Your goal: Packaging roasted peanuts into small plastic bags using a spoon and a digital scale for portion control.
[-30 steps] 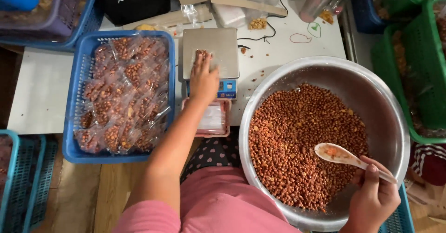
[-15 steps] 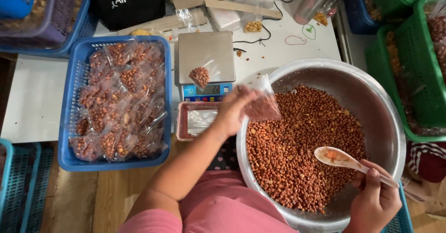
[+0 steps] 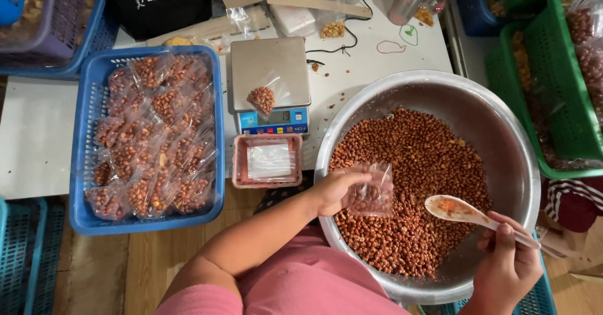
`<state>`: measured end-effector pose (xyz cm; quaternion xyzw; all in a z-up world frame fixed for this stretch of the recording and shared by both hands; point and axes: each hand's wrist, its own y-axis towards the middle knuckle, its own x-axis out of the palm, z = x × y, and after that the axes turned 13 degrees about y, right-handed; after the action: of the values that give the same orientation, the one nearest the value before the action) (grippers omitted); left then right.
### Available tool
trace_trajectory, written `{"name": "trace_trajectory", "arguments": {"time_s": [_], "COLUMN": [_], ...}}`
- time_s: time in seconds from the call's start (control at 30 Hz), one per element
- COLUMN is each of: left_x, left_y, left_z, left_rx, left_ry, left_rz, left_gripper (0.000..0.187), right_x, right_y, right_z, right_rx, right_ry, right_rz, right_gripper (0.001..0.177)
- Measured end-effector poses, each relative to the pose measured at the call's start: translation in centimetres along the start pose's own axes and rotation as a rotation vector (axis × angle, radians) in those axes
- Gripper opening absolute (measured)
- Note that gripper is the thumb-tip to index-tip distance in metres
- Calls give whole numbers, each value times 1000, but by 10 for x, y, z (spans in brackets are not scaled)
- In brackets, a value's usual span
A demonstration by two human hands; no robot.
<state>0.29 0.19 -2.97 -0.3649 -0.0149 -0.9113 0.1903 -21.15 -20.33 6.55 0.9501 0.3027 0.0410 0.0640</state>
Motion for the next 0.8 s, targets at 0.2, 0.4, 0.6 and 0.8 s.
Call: {"name": "trace_trajectory", "arguments": {"time_s": [0.2,0.4,0.6,0.8], "left_x": [-12,-25,-122,-163], "left_y": [7,-3,-10,0], "left_z": [-11,103,130,98], "left_rx": [-203,238,776,593], "left_ry": [34,569,1631,1945], "left_rz": [2,631,1487,1585], "left_gripper": [43,21,16,30], "right_x": [-3,-19,-32,-60], "right_y": [-2,0,3,19], "right_z": [0,13,21,47], "right_rx": [2,6,11,33], "right_ry": [0,15,-12,-50], "right_rz": [17,0,-33,-55], "right_gripper": [18,19,19,20]}}
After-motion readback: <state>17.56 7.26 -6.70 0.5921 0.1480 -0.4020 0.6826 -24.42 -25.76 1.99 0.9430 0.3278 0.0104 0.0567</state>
